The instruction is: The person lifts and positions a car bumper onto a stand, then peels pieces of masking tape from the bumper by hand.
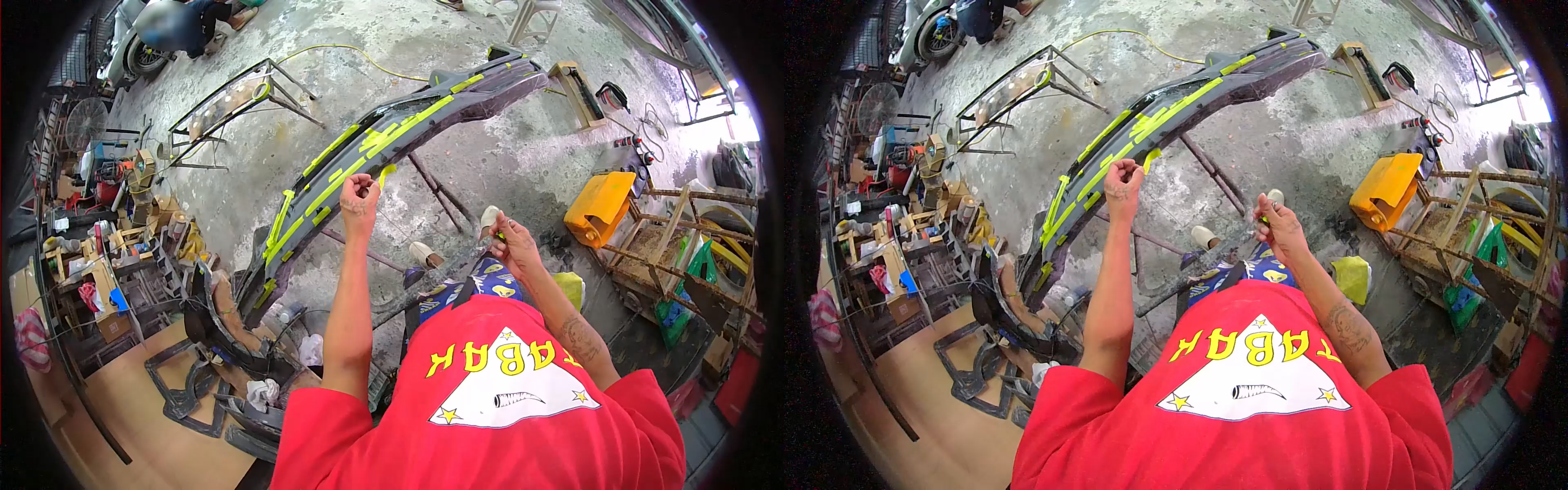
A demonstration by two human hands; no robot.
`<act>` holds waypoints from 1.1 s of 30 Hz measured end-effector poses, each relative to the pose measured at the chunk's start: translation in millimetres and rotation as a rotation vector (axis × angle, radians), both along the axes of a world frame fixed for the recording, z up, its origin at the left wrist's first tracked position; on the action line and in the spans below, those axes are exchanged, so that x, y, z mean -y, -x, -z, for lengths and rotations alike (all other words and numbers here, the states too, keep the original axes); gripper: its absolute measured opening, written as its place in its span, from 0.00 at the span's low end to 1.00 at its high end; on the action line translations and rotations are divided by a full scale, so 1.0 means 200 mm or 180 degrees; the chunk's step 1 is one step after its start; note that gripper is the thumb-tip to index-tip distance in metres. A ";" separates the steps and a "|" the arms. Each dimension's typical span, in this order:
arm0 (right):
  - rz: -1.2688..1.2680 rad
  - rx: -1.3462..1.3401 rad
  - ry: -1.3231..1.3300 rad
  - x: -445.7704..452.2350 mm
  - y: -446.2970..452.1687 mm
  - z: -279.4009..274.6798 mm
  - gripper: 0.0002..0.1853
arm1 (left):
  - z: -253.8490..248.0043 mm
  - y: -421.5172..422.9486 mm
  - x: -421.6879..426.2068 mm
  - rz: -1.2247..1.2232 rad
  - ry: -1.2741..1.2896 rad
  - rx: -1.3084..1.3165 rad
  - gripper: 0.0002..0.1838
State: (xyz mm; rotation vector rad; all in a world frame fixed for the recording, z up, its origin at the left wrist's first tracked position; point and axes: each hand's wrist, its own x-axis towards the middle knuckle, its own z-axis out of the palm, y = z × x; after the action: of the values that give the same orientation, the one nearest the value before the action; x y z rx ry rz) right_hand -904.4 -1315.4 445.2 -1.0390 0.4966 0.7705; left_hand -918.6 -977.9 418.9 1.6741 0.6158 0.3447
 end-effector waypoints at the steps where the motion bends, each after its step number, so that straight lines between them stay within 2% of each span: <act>1: -0.0008 0.0058 0.0060 0.00 0.00 0.01 0.19 | -0.01 0.02 0.01 -0.0003 0.0003 -0.0004 0.12; 2: -0.0011 0.0055 0.0066 0.00 0.00 0.02 0.19 | -0.01 0.05 0.01 -0.0010 0.0026 -0.0006 0.11; 4: -0.0101 -0.0025 -0.0119 0.00 -0.01 0.02 0.26 | -0.02 0.12 0.03 -0.0026 0.0053 -0.0008 0.11; 8: -0.0261 -0.0112 -0.0093 -0.08 -0.02 -0.06 0.29 | -0.14 0.28 0.12 -0.0117 0.0629 -0.0055 0.10; 11: -0.0405 -0.0018 -0.0191 -0.15 0.00 -0.05 0.25 | -0.24 0.39 0.18 -0.0139 0.0924 -0.0164 0.08; 13: -0.0931 0.0242 0.0027 -0.19 0.03 -0.03 0.18 | -0.27 0.45 0.22 -0.0098 0.1156 -0.0059 0.08; 14: -0.1105 0.0350 -0.0118 -0.21 0.03 -0.01 0.16 | -0.28 0.48 0.23 -0.0010 0.1265 -0.0006 0.08; 15: -0.1101 0.0341 -0.0092 -0.22 0.05 0.00 0.16 | -0.29 0.51 0.24 -0.0006 0.1292 -0.0012 0.08; 17: -0.1516 0.1007 0.0054 -0.28 0.11 -0.01 0.15 | -0.31 0.56 0.27 0.0030 0.1333 0.0045 0.08; 19: -0.1349 0.1056 0.0055 -0.34 0.16 -0.09 0.16 | -0.35 0.59 0.31 0.0047 0.1433 0.0107 0.07; 21: -0.1230 0.1139 -0.0008 -0.35 0.19 -0.12 0.18 | -0.39 0.63 0.33 0.0011 0.1471 0.0199 0.07; 24: -0.1830 0.1349 0.0241 -0.35 0.22 -0.14 0.21 | -0.42 0.70 0.40 0.0017 0.1451 0.0260 0.06; 27: -0.1903 0.1274 -0.0189 -0.36 0.27 -0.21 0.21 | -0.41 0.75 0.47 0.0062 0.1552 0.0207 0.06; 31: -0.1893 0.1330 -0.0173 -0.29 0.33 -0.27 0.20 | -0.35 0.83 0.61 0.0010 0.1382 0.0071 0.05; 33: -0.1950 0.1357 -0.0142 -0.23 0.36 -0.25 0.19 | -0.38 0.87 0.68 -0.0015 0.1021 0.0033 0.05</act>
State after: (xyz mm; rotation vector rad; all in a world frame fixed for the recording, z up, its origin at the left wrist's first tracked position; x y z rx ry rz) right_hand -975.7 -1269.3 496.2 -1.2890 -0.2215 1.0514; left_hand -1093.3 -1114.9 495.3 1.3631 0.6317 0.2433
